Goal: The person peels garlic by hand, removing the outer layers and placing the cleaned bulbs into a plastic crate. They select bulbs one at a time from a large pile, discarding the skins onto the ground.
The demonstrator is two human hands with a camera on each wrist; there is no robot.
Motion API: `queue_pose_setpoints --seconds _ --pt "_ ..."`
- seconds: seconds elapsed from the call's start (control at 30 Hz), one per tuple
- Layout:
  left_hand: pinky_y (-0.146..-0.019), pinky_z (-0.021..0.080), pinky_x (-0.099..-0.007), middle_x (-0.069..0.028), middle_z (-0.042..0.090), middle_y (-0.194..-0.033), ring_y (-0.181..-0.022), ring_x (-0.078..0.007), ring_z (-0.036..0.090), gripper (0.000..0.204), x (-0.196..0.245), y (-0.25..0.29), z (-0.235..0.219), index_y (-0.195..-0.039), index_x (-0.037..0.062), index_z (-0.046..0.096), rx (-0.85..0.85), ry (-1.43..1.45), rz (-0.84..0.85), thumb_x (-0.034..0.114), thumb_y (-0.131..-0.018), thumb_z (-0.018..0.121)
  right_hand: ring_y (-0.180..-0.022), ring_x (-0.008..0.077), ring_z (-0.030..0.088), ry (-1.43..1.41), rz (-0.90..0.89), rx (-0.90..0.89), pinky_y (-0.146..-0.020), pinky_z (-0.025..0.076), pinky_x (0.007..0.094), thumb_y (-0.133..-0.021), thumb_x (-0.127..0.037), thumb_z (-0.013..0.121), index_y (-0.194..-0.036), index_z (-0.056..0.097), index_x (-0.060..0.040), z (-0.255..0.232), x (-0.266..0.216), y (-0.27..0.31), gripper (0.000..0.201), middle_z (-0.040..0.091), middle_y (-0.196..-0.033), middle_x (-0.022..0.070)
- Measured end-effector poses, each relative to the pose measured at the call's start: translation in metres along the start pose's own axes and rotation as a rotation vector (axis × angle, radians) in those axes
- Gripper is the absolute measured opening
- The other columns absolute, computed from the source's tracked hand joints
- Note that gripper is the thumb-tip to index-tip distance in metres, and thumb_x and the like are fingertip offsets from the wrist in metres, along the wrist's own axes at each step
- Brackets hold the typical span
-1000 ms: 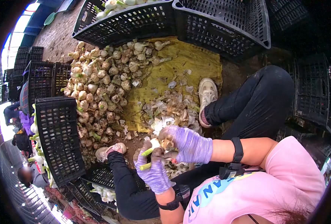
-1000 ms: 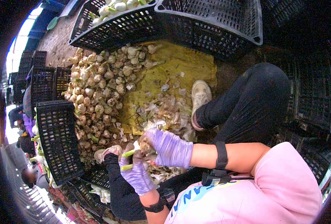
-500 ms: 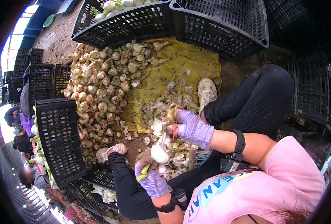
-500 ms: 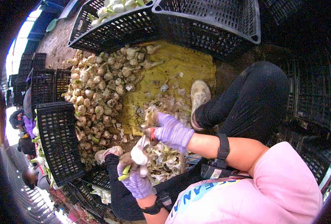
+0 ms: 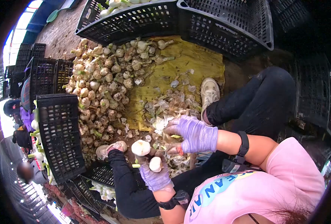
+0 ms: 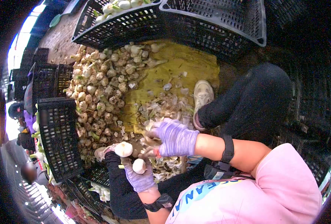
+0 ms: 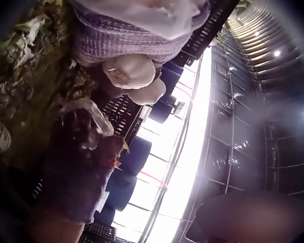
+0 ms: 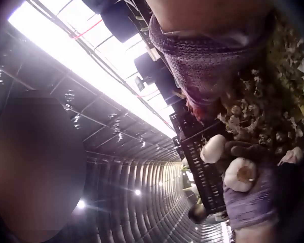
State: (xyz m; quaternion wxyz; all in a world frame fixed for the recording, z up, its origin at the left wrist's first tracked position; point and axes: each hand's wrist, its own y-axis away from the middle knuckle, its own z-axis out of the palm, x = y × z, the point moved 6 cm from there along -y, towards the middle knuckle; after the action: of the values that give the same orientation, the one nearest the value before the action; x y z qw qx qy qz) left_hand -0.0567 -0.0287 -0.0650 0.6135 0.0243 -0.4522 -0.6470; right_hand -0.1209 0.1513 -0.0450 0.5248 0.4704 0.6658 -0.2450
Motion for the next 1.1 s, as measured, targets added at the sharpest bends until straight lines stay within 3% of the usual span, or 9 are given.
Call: queue_pose_setpoints --seconds 0.2,0.33,0.4,0.73,0.83,0.87,1.0,1.03,1.1 --pt "-0.067 0.051 -0.0294 -0.0055 0.058 -0.091 -0.078 -0.0175 0.058 0.041 -0.004 0.003 0.013 -0.111 0.0077 0.050 0.006 -0.470 0.113 0.021 -0.076 0.067 -0.090 0.0339 0.053 -0.109 -0.277 0.257 -0.077 0.043 0.0411 -0.061 -0.033 0.068 -0.101 0.053 -0.0051 0.006 -0.013 0.003 0.051 0.056 -0.092 0.0155" --pt "-0.067 0.050 -0.0267 -0.0076 0.057 -0.088 -0.077 -0.0160 0.057 0.033 0.008 0.012 0.022 -0.103 0.0014 0.051 -0.152 -1.019 0.186 0.012 -0.076 0.065 -0.073 0.0262 0.055 -0.399 0.019 -0.047 -0.067 0.044 0.0340 -0.068 -0.021 0.062 -0.084 0.054 -0.0036 0.024 0.001 0.000 0.025 0.056 -0.078 0.0135" --pt "-0.064 0.050 -0.0254 -0.0084 0.057 -0.086 -0.073 -0.0155 0.058 0.030 0.019 0.010 0.004 -0.100 0.0012 0.052 0.035 -0.647 0.033 0.009 -0.074 0.065 -0.064 0.0140 0.050 -0.562 0.162 0.017 -0.058 0.043 0.0284 -0.075 -0.016 0.059 -0.082 0.054 -0.0037 0.033 0.028 -0.003 0.016 0.055 -0.070 0.0078" --pt "-0.065 0.046 -0.0282 -0.0084 0.056 -0.085 -0.075 -0.0167 0.054 0.023 0.332 0.071 -0.134 -0.097 0.0001 0.054 0.718 -1.188 0.861 0.008 -0.075 0.056 -0.063 0.0125 0.052 -0.401 0.269 -0.065 -0.060 0.045 0.0274 -0.081 -0.019 0.059 -0.092 0.057 -0.0006 0.043 0.041 -0.013 0.021 0.057 -0.071 0.0055" --pt "-0.066 0.045 -0.0266 -0.0111 0.055 -0.092 -0.072 -0.0164 0.053 0.032 0.396 0.085 -0.201 -0.108 0.0002 0.051 1.038 -1.529 0.781 0.008 -0.078 0.058 -0.071 0.0196 0.059 -0.315 0.193 -0.053 -0.065 0.046 0.0307 -0.085 -0.024 0.053 -0.094 0.058 -0.0022 0.054 0.061 -0.017 0.025 0.061 -0.078 0.0121" --pt "-0.076 0.045 -0.0294 -0.0145 0.055 -0.100 -0.083 -0.0212 0.055 0.040 0.370 0.085 -0.151 -0.113 -0.0006 0.049 1.252 -1.637 0.569 0.007 -0.075 0.062 -0.074 0.0217 0.061 -0.379 0.171 -0.035 -0.066 0.046 0.0317 -0.085 -0.026 0.052 -0.094 0.059 -0.0026 0.056 0.063 -0.017 0.026 0.062 -0.080 0.0143" --pt "-0.092 0.037 -0.0336 -0.0173 0.052 -0.112 -0.104 -0.0255 0.049 0.050 0.358 0.012 -0.128 -0.116 -0.0029 0.049 0.721 -1.874 0.702 0.012 -0.071 0.066 -0.084 0.0186 0.060 -0.313 0.362 -0.189 -0.076 0.046 0.0288 -0.084 -0.020 0.054 -0.100 0.059 -0.0029 0.085 0.111 -0.013 0.024 0.062 -0.094 0.0110" --pt "-0.091 0.037 -0.0325 -0.0162 0.053 -0.112 -0.102 -0.0252 0.050 0.046 0.322 -0.010 -0.080 -0.113 -0.0045 0.051 0.711 -1.875 0.623 0.011 -0.072 0.065 -0.066 0.0305 0.058 -0.084 0.149 -0.098 -0.059 0.044 0.0352 -0.078 -0.026 0.055 -0.090 0.062 -0.0042 0.070 0.091 -0.020 0.026 0.060 -0.071 0.0152" --pt "-0.088 0.040 -0.0312 -0.0150 0.055 -0.109 -0.100 -0.0229 0.051 0.044 0.270 -0.072 -0.049 -0.112 -0.0042 0.051 0.417 -1.819 0.504 0.011 -0.073 0.064 -0.066 0.0301 0.058 -0.123 0.134 -0.048 -0.059 0.044 0.0355 -0.076 -0.028 0.057 -0.086 0.062 -0.0035 0.068 0.086 -0.025 0.026 0.059 -0.071 0.0159"
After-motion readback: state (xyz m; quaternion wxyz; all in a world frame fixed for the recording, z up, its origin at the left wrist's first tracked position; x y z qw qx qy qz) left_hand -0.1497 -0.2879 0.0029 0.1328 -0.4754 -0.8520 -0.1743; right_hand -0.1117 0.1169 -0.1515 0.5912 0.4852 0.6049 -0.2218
